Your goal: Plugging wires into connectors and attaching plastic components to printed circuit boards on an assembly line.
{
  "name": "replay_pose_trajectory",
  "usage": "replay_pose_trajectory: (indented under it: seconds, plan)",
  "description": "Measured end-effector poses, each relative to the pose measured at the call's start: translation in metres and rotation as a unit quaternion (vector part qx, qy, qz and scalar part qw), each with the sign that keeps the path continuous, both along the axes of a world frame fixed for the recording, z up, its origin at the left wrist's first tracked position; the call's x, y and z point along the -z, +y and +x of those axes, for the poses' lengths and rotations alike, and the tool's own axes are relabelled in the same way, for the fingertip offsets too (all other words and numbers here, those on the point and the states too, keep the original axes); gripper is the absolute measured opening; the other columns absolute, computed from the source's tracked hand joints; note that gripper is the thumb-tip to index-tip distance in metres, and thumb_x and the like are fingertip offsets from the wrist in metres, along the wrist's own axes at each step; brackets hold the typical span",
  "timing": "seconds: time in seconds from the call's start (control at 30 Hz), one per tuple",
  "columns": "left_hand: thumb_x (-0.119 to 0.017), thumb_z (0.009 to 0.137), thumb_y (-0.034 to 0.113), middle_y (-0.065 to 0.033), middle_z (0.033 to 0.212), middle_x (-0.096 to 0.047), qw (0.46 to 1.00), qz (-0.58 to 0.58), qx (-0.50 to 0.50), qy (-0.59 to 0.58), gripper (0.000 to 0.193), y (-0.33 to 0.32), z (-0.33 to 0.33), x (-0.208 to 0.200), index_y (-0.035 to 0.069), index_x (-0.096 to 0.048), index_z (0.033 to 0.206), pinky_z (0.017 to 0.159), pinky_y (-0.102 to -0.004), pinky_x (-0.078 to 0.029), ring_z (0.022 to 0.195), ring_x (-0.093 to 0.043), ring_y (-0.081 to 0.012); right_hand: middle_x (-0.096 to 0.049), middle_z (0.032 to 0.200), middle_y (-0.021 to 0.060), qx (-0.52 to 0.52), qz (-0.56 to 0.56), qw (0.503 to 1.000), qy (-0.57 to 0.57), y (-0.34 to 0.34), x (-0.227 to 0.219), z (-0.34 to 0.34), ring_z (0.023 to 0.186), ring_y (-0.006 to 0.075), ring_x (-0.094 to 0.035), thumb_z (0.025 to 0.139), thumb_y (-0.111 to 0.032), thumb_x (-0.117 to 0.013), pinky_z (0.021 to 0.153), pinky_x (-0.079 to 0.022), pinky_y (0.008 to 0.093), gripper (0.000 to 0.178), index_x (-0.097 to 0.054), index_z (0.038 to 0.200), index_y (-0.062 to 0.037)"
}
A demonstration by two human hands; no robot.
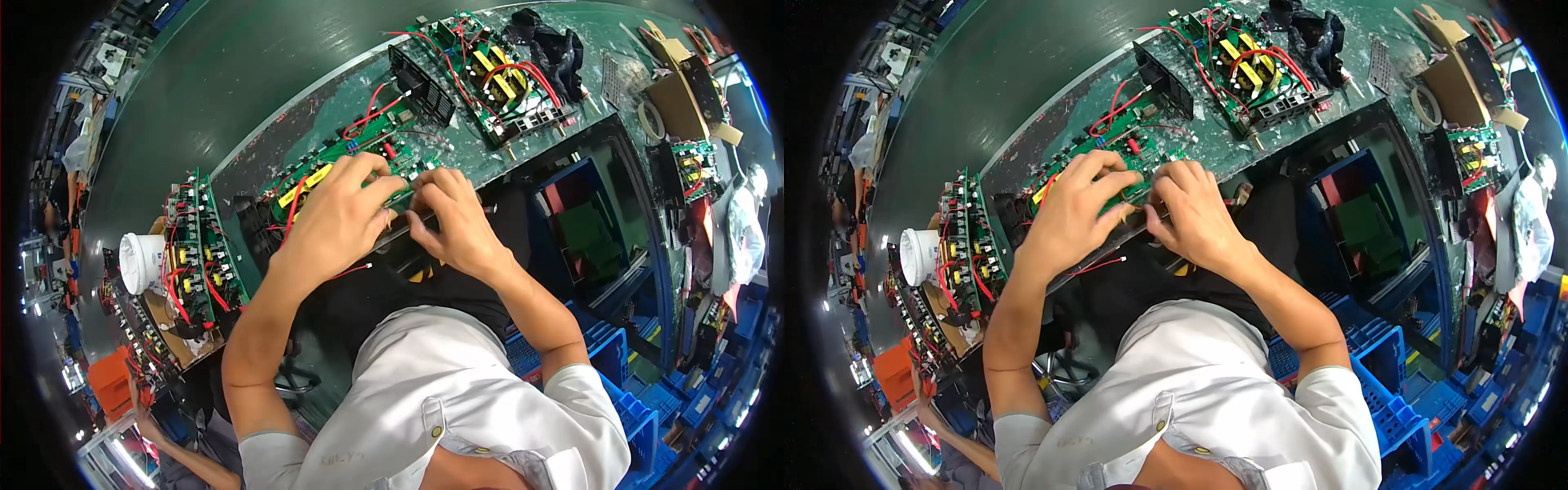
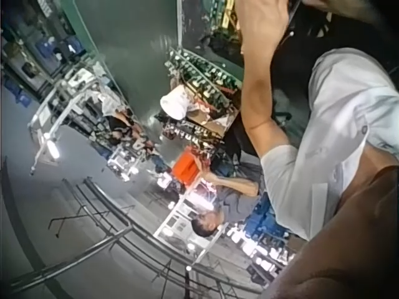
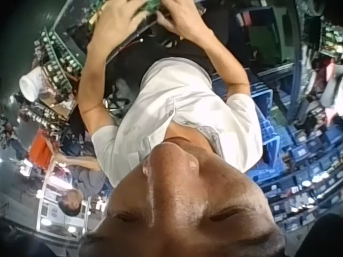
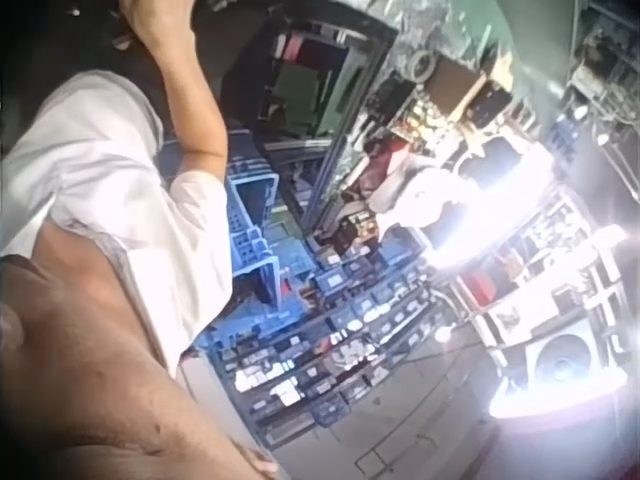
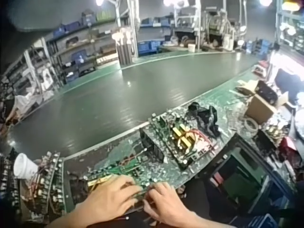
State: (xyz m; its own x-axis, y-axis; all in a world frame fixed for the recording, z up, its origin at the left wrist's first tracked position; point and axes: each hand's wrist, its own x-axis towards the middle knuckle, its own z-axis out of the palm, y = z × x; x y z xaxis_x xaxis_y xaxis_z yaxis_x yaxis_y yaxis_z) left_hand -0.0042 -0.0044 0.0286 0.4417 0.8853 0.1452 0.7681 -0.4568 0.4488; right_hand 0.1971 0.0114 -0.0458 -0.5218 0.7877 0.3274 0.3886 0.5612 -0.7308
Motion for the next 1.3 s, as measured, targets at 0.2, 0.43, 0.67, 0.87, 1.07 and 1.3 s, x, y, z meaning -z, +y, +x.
replay_pose_trajectory:
  seconds: [0.2, 0.43, 0.67, 0.87, 1.07, 1.3]
  plan:
    - [-0.073, 0.074, 0.006, -0.014, 0.11, -0.055, 0.993, 0.073, 0.011, 0.093, 0.018, -0.002, 0.008, 0.032, 0.001, -0.066, 0.09, 0.087, -0.0424, -0.048, 0.099, -0.054, -0.0313, -0.054, 0.12, 0.0138, -0.032, 0.052, 0.99, -0.127, 0.004, -0.002, 0.007, 0.113, 0.0346, -0.05, 0.079, -0.01, -0.074, 0.097, -0.042, 0.0437, 0.022, -0.063, 0.097, -0.0072]
    - [-0.079, 0.073, 0.008, -0.0107, 0.105, -0.055, 0.997, 0.003, 0.074, -0.025, 0.025, 0.011, -0.006, 0.032, 0.001, -0.065, 0.093, 0.084, -0.0404, -0.048, 0.094, -0.056, -0.028, -0.057, 0.112, 0.0111, -0.012, 0.044, 0.995, -0.083, 0.004, 0.003, 0.01, 0.109, 0.0334, -0.053, 0.08, -0.007, -0.072, 0.091, -0.043, 0.044, 0.019, -0.06, 0.095, -0.0067]
    - [-0.074, 0.078, 0.006, -0.0113, 0.101, -0.064, 0.997, 0.024, 0.032, -0.07, 0.014, 0.01, 0.001, 0.035, 0.0, -0.071, 0.089, 0.084, -0.0382, -0.051, 0.094, -0.061, -0.0292, -0.058, 0.109, 0.0132, -0.017, 0.014, 0.999, 0.037, 0.013, -0.007, 0.016, 0.098, 0.0346, -0.057, 0.081, -0.005, -0.073, 0.085, -0.047, 0.0411, 0.031, -0.059, 0.11, -0.0045]
    - [-0.066, 0.092, 0.004, -0.0069, 0.104, -0.065, 0.944, -0.124, -0.133, -0.274, 0.013, 0.03, -0.027, 0.015, -0.006, -0.072, 0.099, 0.078, -0.0244, -0.05, 0.09, -0.062, -0.0115, -0.058, 0.099, 0.0127, 0.097, 0.071, 0.977, -0.178, 0.011, -0.004, 0.05, 0.094, 0.034, -0.057, 0.08, -0.005, -0.072, 0.084, -0.049, 0.0426, 0.027, -0.064, 0.105, -0.0052]
    - [-0.067, 0.09, 0.007, -0.0087, 0.099, -0.069, 0.948, -0.129, -0.086, -0.279, 0.017, 0.046, -0.011, 0.013, -0.004, -0.069, 0.104, 0.074, -0.0287, -0.052, 0.084, -0.065, -0.0151, -0.064, 0.084, 0.0056, 0.101, -0.145, 0.983, -0.058, 0.02, -0.012, 0.066, 0.075, 0.019, -0.062, 0.09, -0.006, -0.067, 0.068, -0.05, 0.0317, 0.012, -0.066, 0.101, -0.0008]
    - [-0.076, 0.084, 0.013, -0.0077, 0.092, -0.073, 0.923, -0.249, -0.004, -0.295, 0.039, 0.047, 0.034, 0.026, 0.0, -0.064, 0.119, 0.063, -0.0259, -0.048, 0.068, -0.056, -0.0089, -0.069, 0.093, 0.0034, 0.049, -0.339, 0.894, 0.29, 0.027, -0.034, 0.033, 0.083, 0.0075, -0.062, 0.099, -0.006, -0.06, 0.072, -0.05, 0.0225, 0.018, -0.066, 0.114, 0.0033]
